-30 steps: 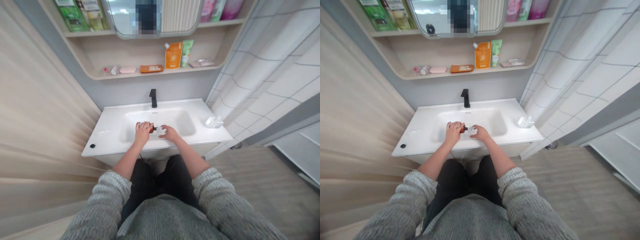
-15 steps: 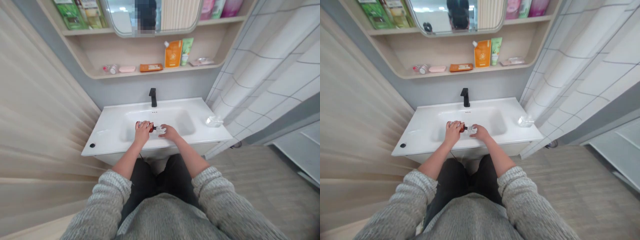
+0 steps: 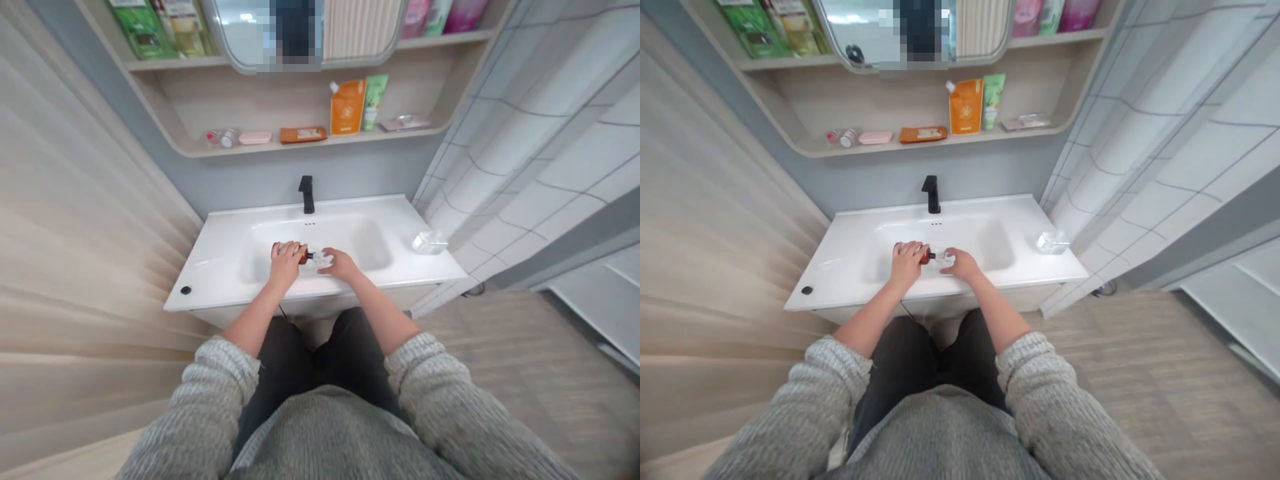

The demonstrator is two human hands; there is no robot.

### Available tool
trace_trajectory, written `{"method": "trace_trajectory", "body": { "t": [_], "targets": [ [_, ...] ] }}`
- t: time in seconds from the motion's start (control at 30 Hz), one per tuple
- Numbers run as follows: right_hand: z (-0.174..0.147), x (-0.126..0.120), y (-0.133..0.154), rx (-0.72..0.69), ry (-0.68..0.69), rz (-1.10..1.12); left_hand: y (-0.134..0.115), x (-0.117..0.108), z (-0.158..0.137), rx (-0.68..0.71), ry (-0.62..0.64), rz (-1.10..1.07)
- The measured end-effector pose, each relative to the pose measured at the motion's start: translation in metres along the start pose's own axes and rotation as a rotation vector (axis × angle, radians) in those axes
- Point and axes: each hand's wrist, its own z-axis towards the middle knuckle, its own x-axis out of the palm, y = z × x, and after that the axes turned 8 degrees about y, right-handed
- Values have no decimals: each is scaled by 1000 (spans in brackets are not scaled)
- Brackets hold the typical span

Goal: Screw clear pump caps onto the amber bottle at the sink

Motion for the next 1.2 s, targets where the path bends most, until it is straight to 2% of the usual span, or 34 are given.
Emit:
{"method": "trace_trajectory", "body": {
  "t": [0.47,1.2],
  "targets": [
    [-1,1,1,-16,-23,14,2,-2,0,-5,-1,-8],
    [0,1,-3,-50,-66,49,4,-18,10,73,-12,9]
  ]
}}
